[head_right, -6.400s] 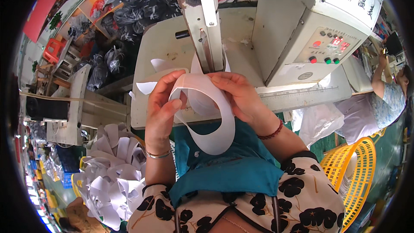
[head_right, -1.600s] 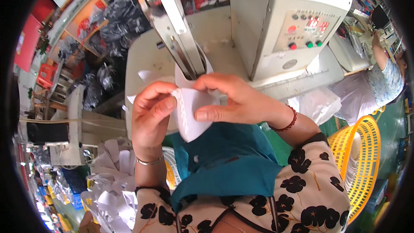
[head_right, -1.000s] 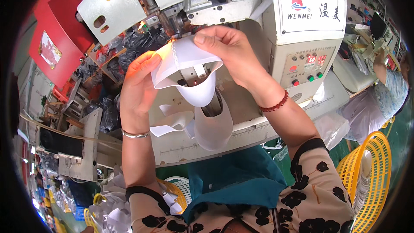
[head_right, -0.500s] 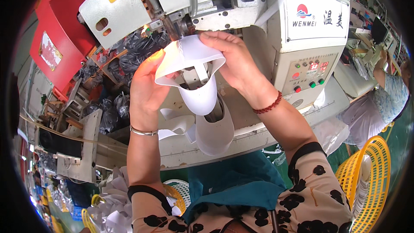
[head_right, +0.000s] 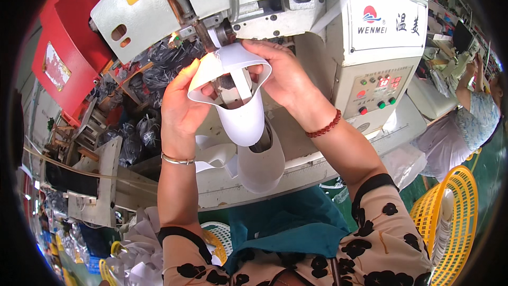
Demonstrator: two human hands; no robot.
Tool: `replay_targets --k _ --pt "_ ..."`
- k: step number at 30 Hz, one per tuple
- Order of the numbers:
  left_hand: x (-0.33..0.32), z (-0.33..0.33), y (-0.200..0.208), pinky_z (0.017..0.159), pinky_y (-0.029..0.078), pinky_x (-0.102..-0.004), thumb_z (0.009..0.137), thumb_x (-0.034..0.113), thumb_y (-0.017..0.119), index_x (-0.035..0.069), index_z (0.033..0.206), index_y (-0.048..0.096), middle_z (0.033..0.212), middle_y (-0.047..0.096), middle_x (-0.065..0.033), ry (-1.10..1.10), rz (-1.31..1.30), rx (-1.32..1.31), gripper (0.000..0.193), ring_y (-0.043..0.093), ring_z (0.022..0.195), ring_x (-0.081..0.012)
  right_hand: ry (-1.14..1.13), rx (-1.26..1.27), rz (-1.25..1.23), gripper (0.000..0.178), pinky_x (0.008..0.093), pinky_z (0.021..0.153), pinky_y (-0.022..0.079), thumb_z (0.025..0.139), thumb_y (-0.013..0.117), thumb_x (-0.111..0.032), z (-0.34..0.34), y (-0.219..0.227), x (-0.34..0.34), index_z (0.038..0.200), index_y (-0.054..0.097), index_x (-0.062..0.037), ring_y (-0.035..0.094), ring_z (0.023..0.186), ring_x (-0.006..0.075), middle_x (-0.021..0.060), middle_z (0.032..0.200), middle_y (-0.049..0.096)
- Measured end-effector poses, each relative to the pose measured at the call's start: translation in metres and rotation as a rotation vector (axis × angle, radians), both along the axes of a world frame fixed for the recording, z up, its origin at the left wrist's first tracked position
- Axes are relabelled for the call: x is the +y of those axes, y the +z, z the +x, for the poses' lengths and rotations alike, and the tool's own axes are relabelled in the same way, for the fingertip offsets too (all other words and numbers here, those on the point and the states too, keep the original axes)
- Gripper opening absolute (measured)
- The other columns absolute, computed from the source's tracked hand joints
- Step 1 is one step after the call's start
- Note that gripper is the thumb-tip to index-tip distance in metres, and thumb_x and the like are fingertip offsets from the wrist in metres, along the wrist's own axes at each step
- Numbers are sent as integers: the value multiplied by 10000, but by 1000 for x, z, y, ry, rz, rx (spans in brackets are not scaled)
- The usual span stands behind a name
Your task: The person sews white fabric shoe components using an industrial sewing machine.
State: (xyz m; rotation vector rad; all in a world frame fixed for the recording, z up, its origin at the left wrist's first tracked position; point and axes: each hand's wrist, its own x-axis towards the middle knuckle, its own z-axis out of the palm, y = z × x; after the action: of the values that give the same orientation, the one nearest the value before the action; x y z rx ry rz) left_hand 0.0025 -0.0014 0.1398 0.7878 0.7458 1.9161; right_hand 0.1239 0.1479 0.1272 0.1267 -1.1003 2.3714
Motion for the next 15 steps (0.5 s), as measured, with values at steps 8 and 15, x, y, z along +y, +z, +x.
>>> replay_targets --k 8,15 --pt "-1 -2 -4 602 399 -237 890 193 516 -4 1007 601 766 601 -23 -35 42 -4 245 490 622 -106 45 0 -41 171 222 585 347 855 589 -150 -2 1 1 943 605 -5 405 570 45 -22 734 546" --pt "0 0 -4 608 395 -232 891 202 514 8 1002 605 759 602 -20 -43 42 -7 241 487 622 -101 50 11 -48 157 224 583 348 850 593 -148 -1 0 0 932 604 -15 405 568 42 -28 730 544"
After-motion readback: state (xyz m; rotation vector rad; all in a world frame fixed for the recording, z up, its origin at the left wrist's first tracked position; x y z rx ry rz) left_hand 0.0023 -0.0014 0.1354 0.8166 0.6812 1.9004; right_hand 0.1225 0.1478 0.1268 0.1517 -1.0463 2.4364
